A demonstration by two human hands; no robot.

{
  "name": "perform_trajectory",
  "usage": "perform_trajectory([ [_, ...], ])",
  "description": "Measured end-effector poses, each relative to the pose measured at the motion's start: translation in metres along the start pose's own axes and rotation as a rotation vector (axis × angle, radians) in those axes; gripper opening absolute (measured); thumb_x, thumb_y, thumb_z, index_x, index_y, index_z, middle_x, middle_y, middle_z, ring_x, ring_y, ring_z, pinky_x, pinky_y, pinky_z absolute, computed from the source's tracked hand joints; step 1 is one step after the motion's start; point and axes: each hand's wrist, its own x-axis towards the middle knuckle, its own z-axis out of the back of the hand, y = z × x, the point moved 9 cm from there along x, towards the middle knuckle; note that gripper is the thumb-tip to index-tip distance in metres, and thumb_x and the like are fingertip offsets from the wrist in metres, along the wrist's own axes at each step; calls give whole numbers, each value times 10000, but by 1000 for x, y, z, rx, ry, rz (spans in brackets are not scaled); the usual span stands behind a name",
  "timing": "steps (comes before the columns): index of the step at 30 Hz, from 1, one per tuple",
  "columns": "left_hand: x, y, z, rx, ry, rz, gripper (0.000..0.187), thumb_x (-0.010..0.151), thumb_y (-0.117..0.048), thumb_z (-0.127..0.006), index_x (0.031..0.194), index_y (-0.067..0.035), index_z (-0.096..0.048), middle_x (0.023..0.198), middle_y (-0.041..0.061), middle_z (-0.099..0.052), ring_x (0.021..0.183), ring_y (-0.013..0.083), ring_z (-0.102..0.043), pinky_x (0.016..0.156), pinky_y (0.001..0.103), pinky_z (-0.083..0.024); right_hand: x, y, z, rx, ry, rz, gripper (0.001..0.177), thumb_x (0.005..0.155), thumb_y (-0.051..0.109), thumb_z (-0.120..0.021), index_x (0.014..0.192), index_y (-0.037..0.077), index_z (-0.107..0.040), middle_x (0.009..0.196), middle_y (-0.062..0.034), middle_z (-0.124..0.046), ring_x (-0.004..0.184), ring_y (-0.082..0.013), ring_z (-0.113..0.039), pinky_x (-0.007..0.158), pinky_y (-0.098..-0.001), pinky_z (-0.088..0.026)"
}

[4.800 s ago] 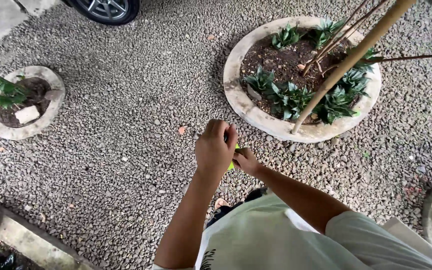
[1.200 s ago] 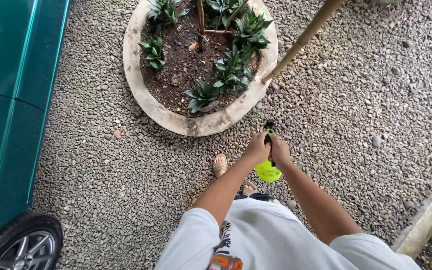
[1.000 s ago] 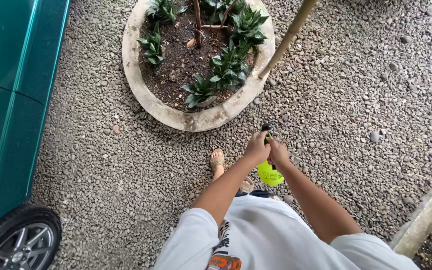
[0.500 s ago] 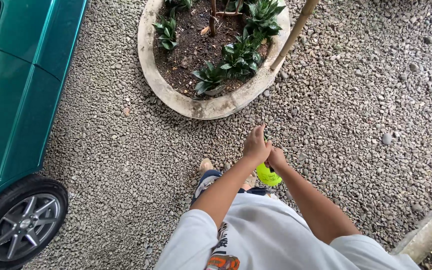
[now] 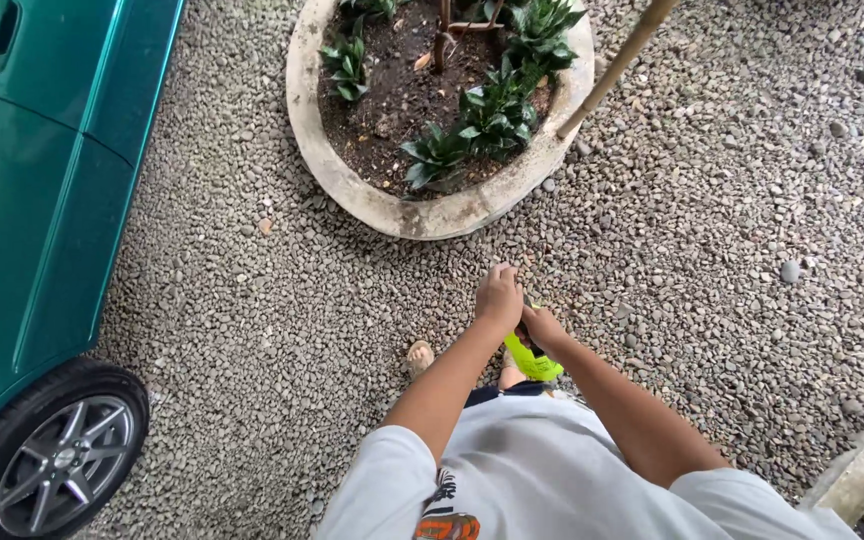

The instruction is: Spraying garden plants with a pump-action sprayer and then cleaning the sprayer in a bucket.

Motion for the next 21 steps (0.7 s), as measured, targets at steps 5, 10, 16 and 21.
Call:
perform_trajectory([
  [5, -15, 4, 46, -30, -23, 10, 432, 884, -183, -710, 1297, -92, -618, 1348, 108, -580, 1194, 342, -578, 1033, 440, -477, 5, -4, -28, 0, -8, 2, 519, 1038, 378, -426, 666, 36, -547, 578, -74, -538, 468, -193, -496, 470, -347, -382],
  [10, -15, 19, 53, -44, -14, 30, 428, 888, -185, -699, 1299, -97, -622, 1355, 105, -572, 1199, 330, -572, 1039, 438, -468, 2, -1, -49, 51, -58, -20, 496, 1028, 360, -445, 669, 36, -553, 579, -78, -538, 467, -199, -491, 467, -351, -385],
  [16, -22, 26, 64, -30, 72, 47, 435, 939, -217, -656, 1347, -85, -583, 1406, 101, -548, 1238, 313, -562, 1069, 423, -459, -5, -4, -68, 135, -45, -26, 505, 1041, 377, -440, 675, 39, -520, 585, -67, -518, 463, -188, -476, 468, -343, -379],
  [21, -26, 31, 62, -57, 169, 44, 499, 941, -222, -648, 1411, -92, -540, 1475, 91, -506, 1307, 304, -525, 1117, 419, -421, -10, -4, -71, 111, -98, -46, 511, 1028, 388, -440, 657, 44, -515, 567, -65, -505, 452, -190, -457, 453, -351, -354],
])
